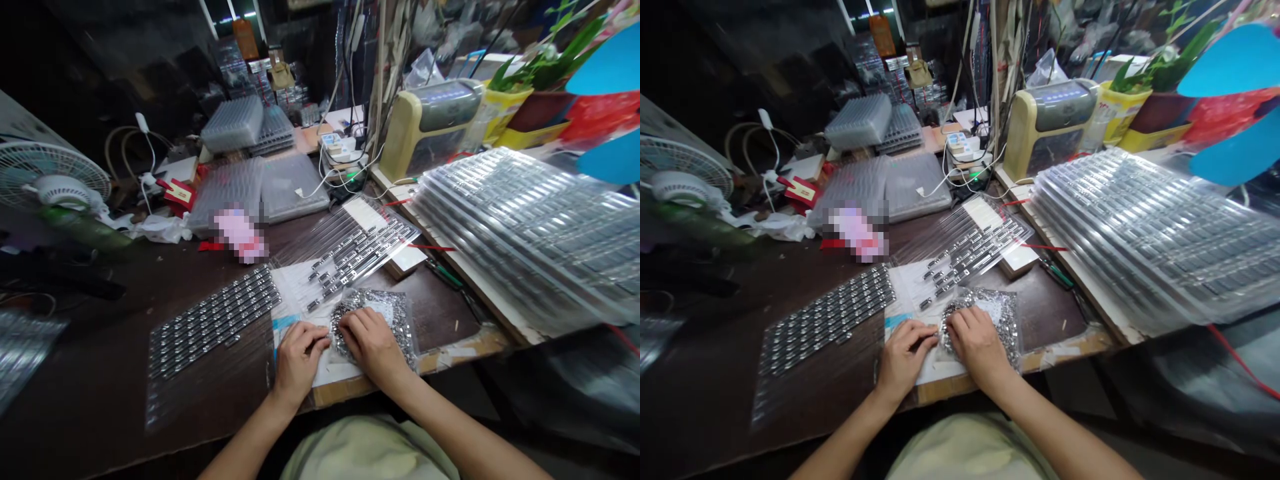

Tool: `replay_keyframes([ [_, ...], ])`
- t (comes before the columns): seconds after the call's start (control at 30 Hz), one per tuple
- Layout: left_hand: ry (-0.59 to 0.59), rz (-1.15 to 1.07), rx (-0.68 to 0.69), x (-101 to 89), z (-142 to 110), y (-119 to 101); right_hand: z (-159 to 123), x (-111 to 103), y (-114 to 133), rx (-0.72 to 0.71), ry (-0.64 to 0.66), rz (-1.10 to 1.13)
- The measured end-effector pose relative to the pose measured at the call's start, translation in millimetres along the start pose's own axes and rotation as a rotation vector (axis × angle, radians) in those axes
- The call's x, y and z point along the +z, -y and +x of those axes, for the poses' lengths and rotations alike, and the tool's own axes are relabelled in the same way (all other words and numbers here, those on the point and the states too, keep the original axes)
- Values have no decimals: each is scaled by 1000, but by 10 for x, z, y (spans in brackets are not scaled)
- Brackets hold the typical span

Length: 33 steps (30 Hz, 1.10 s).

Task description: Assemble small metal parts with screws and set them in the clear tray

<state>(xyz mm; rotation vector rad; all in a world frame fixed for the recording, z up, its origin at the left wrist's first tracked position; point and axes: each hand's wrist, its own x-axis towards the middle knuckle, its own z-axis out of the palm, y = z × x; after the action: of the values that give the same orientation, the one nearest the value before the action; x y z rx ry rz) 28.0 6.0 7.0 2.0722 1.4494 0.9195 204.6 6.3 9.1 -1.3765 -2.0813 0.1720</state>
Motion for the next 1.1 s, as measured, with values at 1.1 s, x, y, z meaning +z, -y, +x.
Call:
replay_keyframes([
  [1.1, 27, 336, 45, -274, 553, 45, 100, 256, 292, -17, 67, -11],
])
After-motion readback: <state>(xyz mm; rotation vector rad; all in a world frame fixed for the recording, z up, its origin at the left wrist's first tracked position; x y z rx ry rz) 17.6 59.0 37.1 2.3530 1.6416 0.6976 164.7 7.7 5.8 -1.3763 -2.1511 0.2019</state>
